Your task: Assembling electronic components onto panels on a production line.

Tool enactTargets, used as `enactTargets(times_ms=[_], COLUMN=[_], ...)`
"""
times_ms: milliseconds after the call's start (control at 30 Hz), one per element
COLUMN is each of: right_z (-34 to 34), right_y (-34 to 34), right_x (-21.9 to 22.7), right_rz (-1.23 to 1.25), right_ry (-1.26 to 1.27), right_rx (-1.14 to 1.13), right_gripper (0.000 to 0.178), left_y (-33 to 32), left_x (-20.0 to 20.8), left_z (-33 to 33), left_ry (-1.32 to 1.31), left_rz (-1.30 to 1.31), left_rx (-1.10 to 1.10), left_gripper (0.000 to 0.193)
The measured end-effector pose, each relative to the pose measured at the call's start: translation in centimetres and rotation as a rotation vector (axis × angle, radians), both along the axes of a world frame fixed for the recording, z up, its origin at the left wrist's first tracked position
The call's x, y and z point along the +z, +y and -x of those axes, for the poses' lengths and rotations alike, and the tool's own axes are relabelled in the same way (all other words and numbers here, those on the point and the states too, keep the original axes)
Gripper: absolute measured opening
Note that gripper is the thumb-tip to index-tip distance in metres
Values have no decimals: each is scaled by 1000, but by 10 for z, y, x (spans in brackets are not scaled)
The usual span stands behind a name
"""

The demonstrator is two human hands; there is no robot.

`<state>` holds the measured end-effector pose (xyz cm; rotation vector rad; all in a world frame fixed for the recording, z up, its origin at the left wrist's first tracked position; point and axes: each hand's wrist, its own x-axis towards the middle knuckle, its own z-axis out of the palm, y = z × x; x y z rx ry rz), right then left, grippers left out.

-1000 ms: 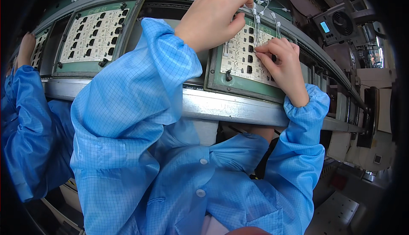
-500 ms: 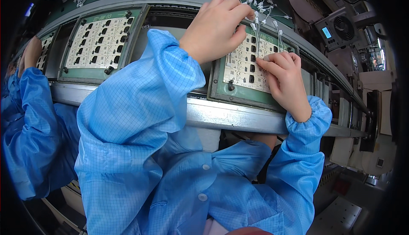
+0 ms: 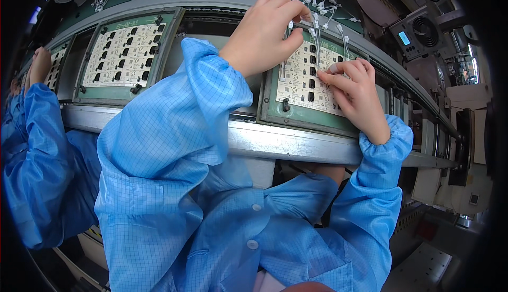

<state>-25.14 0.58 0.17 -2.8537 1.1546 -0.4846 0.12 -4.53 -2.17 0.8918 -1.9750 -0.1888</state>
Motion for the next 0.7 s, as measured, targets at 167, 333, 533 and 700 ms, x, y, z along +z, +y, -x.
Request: enactTargets(times_ms=[167,333,533,700], right_z=[-12,-15,-12,-13], right_y=[-5,-4,-9,-10], right_x=[-4,-4,-7,-9], right_rz=[99,63,-1,-121], right_ry=[-59,-47,-66,-108], right_rx=[-26,-40,-81,-132], right_gripper=[8,8,6,5], left_y=[1,10,8,2], left_x=[-2,13,11,3], left_z=[3,-1,0,-1], left_ry=[-15,66,8,46], left_rz=[27,35,25,-19], left_rx=[14,-66,-48,-70], left_gripper=[27,23,22,22])
